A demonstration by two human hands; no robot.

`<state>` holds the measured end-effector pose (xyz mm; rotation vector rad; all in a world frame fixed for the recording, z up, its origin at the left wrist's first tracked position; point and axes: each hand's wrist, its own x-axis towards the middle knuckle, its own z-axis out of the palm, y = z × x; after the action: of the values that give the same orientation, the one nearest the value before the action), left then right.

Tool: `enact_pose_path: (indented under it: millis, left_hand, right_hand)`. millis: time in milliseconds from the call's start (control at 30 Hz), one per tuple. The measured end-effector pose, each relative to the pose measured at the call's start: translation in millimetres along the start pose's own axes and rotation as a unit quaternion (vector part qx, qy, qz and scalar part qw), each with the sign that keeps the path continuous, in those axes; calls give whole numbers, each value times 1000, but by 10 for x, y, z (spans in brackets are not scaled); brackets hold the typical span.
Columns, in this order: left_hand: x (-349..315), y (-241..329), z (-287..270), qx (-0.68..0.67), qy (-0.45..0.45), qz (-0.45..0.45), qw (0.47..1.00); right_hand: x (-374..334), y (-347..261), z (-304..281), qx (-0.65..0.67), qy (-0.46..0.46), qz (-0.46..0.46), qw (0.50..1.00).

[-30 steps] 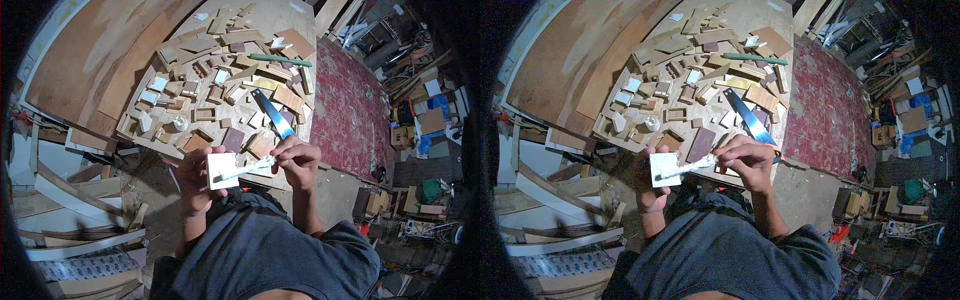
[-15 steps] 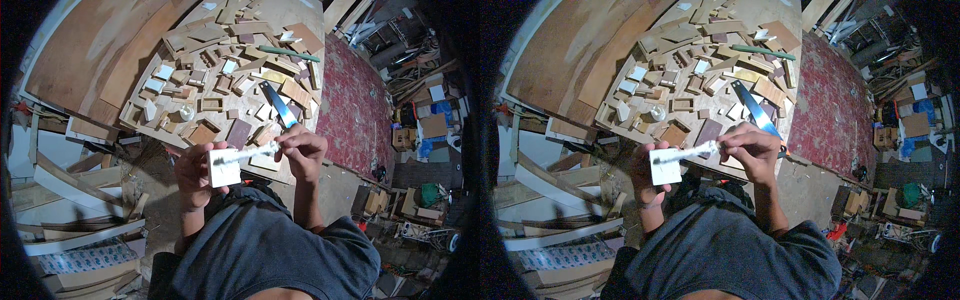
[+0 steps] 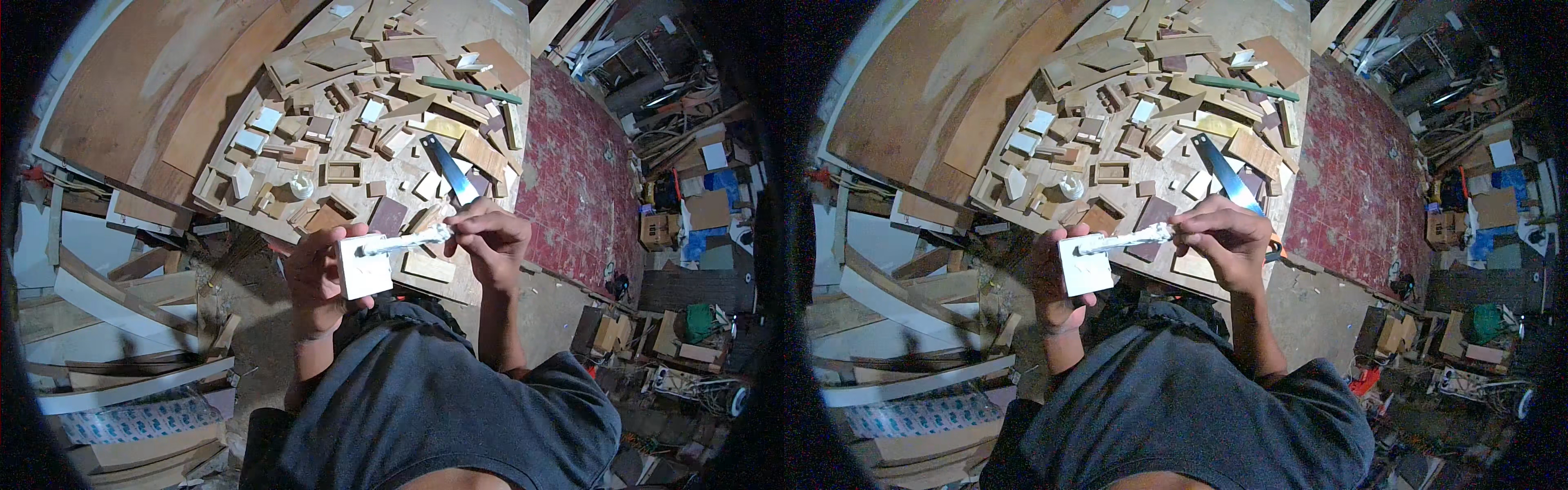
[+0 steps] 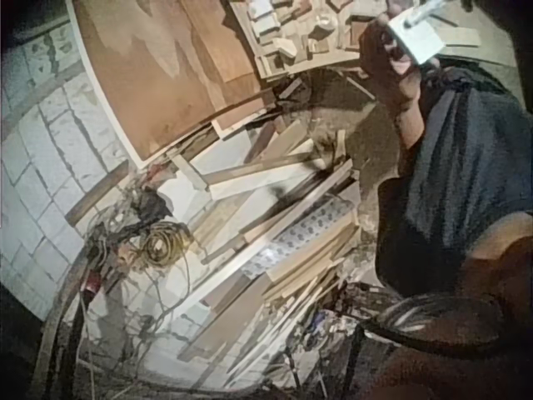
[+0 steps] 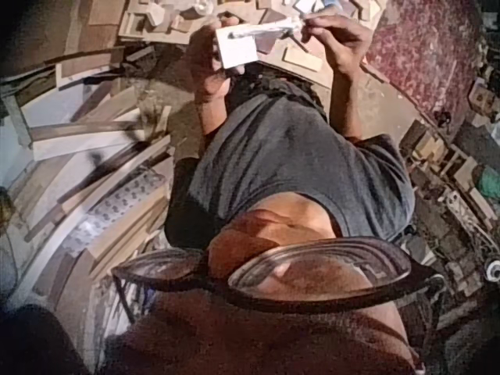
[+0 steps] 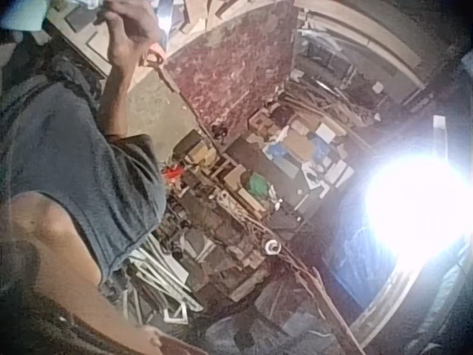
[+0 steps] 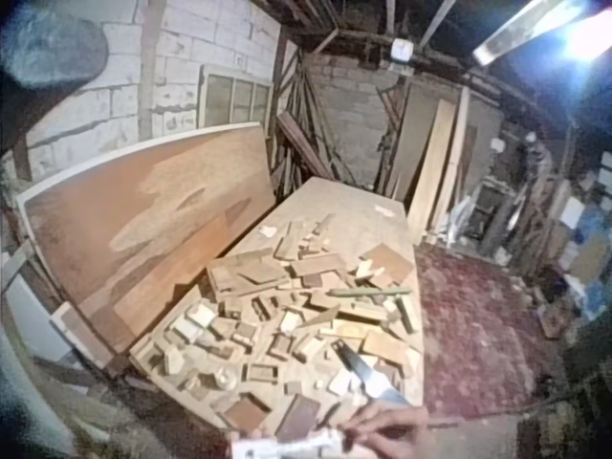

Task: Apply glue to small wood pieces and assemble them on a block, then trim with a handsaw.

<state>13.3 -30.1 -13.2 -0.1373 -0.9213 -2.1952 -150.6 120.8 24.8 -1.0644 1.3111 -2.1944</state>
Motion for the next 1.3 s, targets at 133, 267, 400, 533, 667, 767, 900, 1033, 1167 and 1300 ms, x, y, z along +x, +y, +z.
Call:
enact_pose_path:
  millis: [133, 267, 400, 533, 667, 767, 900, 1033, 1167, 1300]
  left_hand:
    - [10, 10, -2, -37, 32, -6, 999]
    - [38, -27, -30, 39, 13, 37, 998]
    - [50, -3, 15, 46, -1, 28, 999]
    - [12, 54, 74, 22, 20, 6, 1000]
    - [-31, 14, 50, 108, 24, 54, 992]
    - [-56, 29, 126, 78, 48, 13, 996]
    - [-103, 14, 192, 53, 61, -10, 997]
    - [-135, 15, 276, 30, 125, -14, 992]
    - [-175, -33, 151, 71, 93, 31, 993]
    - [-211, 6, 126, 88, 54, 60, 993]
  right_hand:
    - [8, -25, -83, -38, -50, -3, 998]
    - [-27, 6, -176, -8, -39, -6, 999]
    - [-27, 1, -101, 10, 14, -18, 1000]
    - [-61, -15, -106, -24, -11, -18, 1000]
    - [-128, -28, -133, 2, -40, -16, 999]
    - [-163, -40, -85, 34, -6, -14, 999]
    - [-147, -65, 16, -59, -19, -8, 998]
    - [-202, -40, 15, -35, -48, -3, 998]
    - [-269, -47, 38, 20, -21, 42, 999]
    - [-193, -66, 146, 38, 27, 31, 998]
